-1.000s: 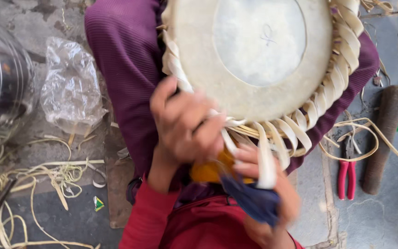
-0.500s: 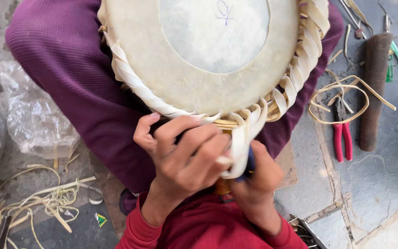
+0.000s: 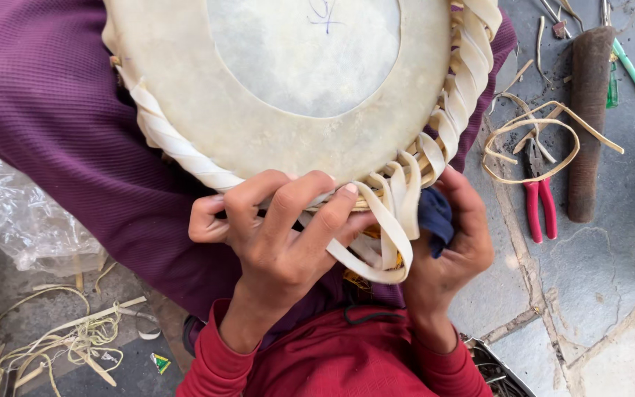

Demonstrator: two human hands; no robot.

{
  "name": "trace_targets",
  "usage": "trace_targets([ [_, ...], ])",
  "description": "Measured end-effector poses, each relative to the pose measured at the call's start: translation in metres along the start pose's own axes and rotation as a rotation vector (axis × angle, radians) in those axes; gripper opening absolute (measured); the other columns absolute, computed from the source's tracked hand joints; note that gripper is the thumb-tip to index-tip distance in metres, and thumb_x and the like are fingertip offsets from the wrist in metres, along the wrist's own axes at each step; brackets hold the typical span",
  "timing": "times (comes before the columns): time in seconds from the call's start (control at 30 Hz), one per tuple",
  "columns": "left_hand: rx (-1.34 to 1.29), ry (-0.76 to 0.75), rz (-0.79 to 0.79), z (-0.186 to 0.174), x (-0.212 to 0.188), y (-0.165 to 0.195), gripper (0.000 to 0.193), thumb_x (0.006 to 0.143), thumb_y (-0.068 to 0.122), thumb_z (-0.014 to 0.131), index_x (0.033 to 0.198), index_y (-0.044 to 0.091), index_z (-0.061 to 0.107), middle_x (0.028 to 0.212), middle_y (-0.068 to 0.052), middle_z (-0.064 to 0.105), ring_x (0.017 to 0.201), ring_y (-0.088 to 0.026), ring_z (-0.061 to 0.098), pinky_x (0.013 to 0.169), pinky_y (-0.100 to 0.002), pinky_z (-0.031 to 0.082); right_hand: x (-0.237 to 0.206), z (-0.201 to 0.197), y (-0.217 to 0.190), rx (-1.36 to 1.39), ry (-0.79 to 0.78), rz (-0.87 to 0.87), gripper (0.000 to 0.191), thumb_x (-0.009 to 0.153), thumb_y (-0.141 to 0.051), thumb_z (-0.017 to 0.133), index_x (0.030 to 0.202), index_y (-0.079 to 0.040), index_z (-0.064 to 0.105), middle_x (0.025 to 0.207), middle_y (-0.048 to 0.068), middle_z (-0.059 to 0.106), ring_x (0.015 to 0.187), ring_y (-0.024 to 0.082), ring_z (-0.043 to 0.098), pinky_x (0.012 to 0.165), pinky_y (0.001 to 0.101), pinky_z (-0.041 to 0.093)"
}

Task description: The person braids a white cord around the rim of a drum using both hands. They pull and tuck the cord through the existing weave, occasionally using a small cloth to adjust tension and smooth the braid. The drum remains on their lap throughout the clip.

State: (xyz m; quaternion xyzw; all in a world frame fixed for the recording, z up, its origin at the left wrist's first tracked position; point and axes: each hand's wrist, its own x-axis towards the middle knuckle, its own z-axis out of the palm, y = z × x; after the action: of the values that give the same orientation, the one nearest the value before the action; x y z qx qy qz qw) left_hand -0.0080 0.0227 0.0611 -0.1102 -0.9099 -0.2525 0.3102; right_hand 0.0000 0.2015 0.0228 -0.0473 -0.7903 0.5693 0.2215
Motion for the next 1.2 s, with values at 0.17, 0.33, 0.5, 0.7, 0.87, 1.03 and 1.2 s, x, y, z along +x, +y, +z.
trace_targets([
  [0.17, -0.007, 0.029, -0.062, 0.011, -0.003, 0.007, 0.021, 0.095, 0.038, 0.087, 0.103, 0.024, 0.074, 0.11, 0.011, 0.058, 0.114, -0.018, 0.047, 0.098, -0.051, 0.021, -0.011, 0.003, -0.001, 0.067, 0.039, 0.055, 0.036, 0.098, 0.0, 0.077, 0.131, 0.004, 0.063, 0.124, 0.009, 0.071, 0.106, 0.012, 0.069, 0.1, 0.0269, 0.055],
  [0.33, -0.014, 0.063, -0.113, 0.02, -0.001, 0.015, 0.02, 0.09, 0.038, 0.086, 0.096, 0.023, 0.073, 0.101, 0.01, 0.055, 0.109, -0.019, 0.048, 0.097, -0.052, 0.021, -0.016, 0.015, -0.015, 0.182, 0.042, 0.168, 0.031, 0.098, -0.004, 0.077, 0.125, 0.003, 0.065, 0.107, 0.007, 0.07, 0.095, 0.011, 0.067, 0.091, 0.0243, 0.055],
  [0.5, -0.024, 0.04, -0.096, 0.017, -0.003, 0.012, 0.021, 0.091, 0.036, 0.085, 0.1, 0.021, 0.073, 0.107, 0.009, 0.057, 0.113, -0.024, 0.047, 0.1, -0.052, 0.021, -0.006, 0.019, -0.017, 0.217, 0.051, 0.08, 0.049, 0.099, -0.007, 0.079, 0.14, 0.001, 0.053, 0.13, 0.008, 0.064, 0.115, 0.013, 0.066, 0.105, 0.0277, 0.055],
  [0.7, 0.012, 0.032, -0.09, 0.015, -0.001, 0.013, 0.022, 0.093, 0.038, 0.085, 0.099, 0.021, 0.073, 0.109, 0.008, 0.058, 0.113, -0.022, 0.049, 0.1, -0.052, 0.021, -0.01, 0.02, -0.021, 0.192, -0.007, 0.163, 0.053, 0.098, -0.008, 0.075, 0.145, 0.003, 0.053, 0.131, 0.013, 0.067, 0.114, 0.015, 0.068, 0.107, 0.0308, 0.056],
  [0.87, 0.074, 0.002, -0.029, 0.005, 0.007, 0.014, 0.018, 0.094, 0.034, 0.082, 0.102, 0.021, 0.073, 0.111, 0.008, 0.06, 0.115, -0.02, 0.052, 0.103, -0.052, 0.022, -0.014, 0.019, -0.024, 0.247, 0.004, 0.255, 0.048, 0.098, -0.009, 0.075, 0.139, 0.003, 0.055, 0.122, 0.009, 0.069, 0.106, 0.013, 0.068, 0.094, 0.0275, 0.057],
  [1.03, 0.058, -0.017, 0.015, 0.002, 0.015, 0.009, 0.026, 0.09, 0.039, 0.084, 0.09, 0.017, 0.07, 0.094, 0.004, 0.057, 0.103, -0.019, 0.053, 0.098, -0.052, 0.024, -0.017, 0.016, -0.022, 0.247, 0.006, 0.317, 0.036, 0.102, -0.013, 0.072, 0.132, 0.002, 0.059, 0.112, 0.007, 0.07, 0.098, 0.01, 0.068, 0.087, 0.025, 0.056],
  [1.2, -0.067, 0.014, -0.04, 0.011, 0.016, 0.013, 0.031, 0.092, 0.042, 0.083, 0.091, 0.014, 0.07, 0.093, 0.003, 0.056, 0.1, -0.022, 0.05, 0.097, -0.048, 0.025, -0.02, 0.019, -0.022, 0.192, -0.011, 0.223, 0.036, 0.103, -0.015, 0.074, 0.13, 0.0, 0.057, 0.111, 0.005, 0.068, 0.097, 0.008, 0.066, 0.087, 0.0224, 0.055],
])
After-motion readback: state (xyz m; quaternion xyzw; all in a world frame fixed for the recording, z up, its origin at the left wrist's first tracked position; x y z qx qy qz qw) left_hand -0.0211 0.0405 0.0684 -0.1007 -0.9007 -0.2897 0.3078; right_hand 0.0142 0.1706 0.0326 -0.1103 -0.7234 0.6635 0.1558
